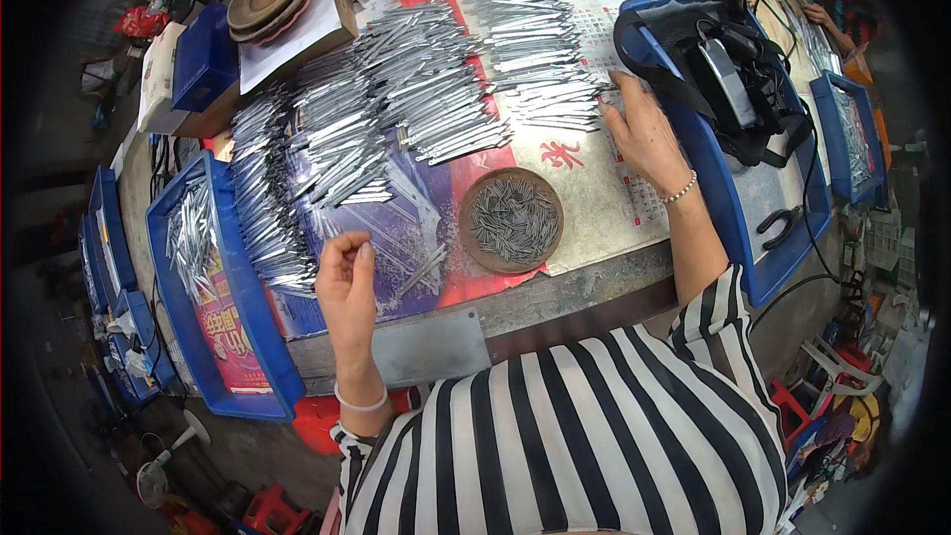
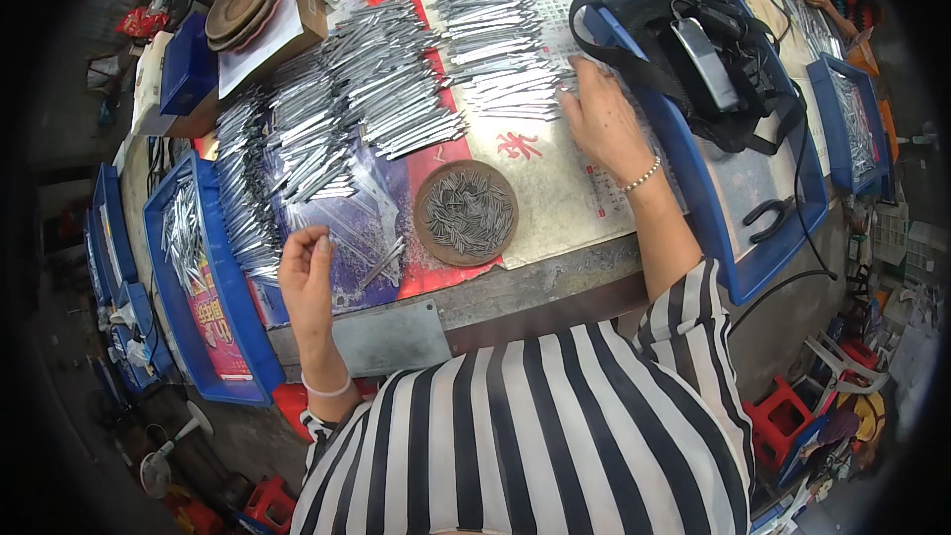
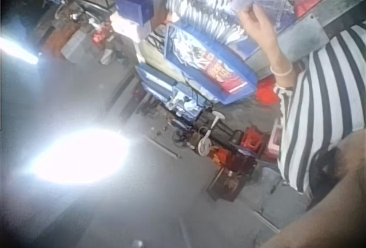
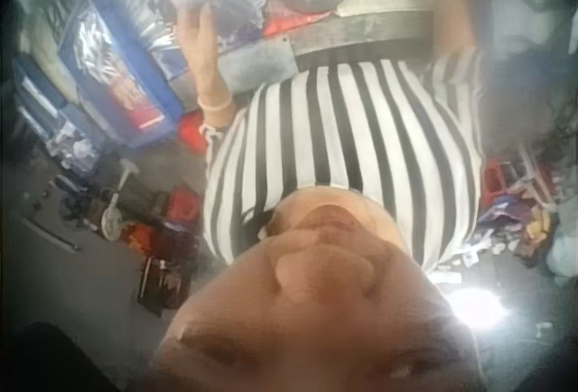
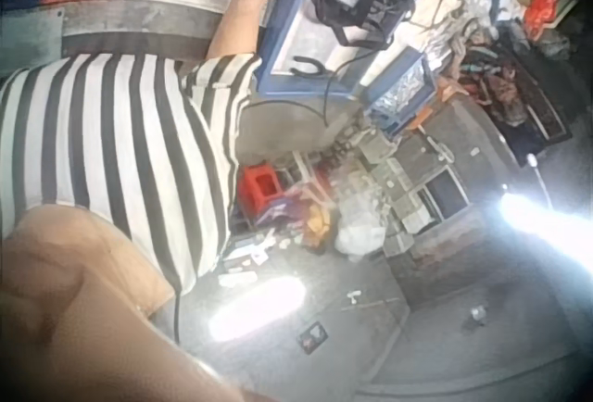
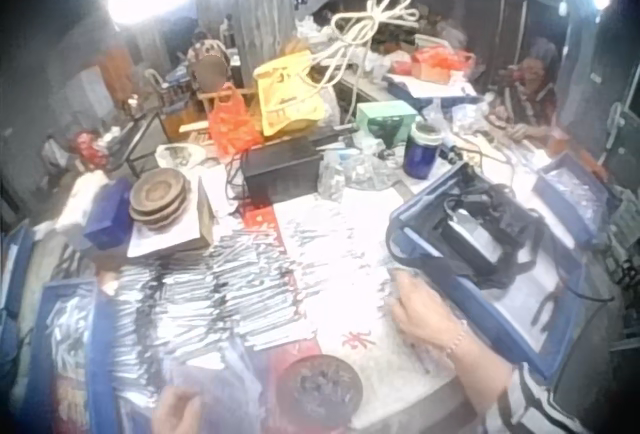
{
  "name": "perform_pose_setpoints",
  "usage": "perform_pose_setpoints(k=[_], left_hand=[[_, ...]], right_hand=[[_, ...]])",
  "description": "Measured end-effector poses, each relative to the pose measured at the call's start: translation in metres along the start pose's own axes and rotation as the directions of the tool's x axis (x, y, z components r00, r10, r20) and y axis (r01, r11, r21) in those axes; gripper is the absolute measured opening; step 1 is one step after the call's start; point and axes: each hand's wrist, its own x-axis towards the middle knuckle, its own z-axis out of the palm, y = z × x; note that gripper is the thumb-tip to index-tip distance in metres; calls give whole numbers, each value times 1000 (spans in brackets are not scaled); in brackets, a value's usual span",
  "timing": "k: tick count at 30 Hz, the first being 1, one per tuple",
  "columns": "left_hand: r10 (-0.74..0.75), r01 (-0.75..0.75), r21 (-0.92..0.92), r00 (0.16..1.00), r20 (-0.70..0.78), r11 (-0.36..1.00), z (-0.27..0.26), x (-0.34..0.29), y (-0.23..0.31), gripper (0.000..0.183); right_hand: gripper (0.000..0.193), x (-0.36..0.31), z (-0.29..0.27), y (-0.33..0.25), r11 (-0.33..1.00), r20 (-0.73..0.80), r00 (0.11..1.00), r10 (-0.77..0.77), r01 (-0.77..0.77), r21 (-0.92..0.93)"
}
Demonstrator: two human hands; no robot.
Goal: The person assembles metal components by hand, picking small pins from a dish and attaching them to metal strips on the table.
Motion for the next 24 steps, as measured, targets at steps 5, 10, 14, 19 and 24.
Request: perform_pose_setpoints(k=[5, 10, 14, 19, 24], left_hand=[[-49, 51, 60, 998, -31, 997, -5, -22, -20, 14], [147, -169, 372, 985, 87, 913, 6, -25, -10, 18], [326, -387, 515, 922, 209, 765, 20, -19, -8, 28], [321, -463, 606, 886, 335, 646, 30, -19, 3, 34], [401, -592, 610, 806, 435, 527, 33, -23, 4, 35]], right_hand=[[43, 1, 2, -10, 987, 49, 998, 40, -47, 154], [43, -8, -4, -18, 977, 47, 995, 86, -93, 190], [41, -26, -22, -27, 974, -55, 996, 75, -62, 220], [32, -56, -33, -48, 957, 22, 997, 72, -75, 282], [25, -76, -34, -79, 940, 86, 996, -17, -14, 340]])
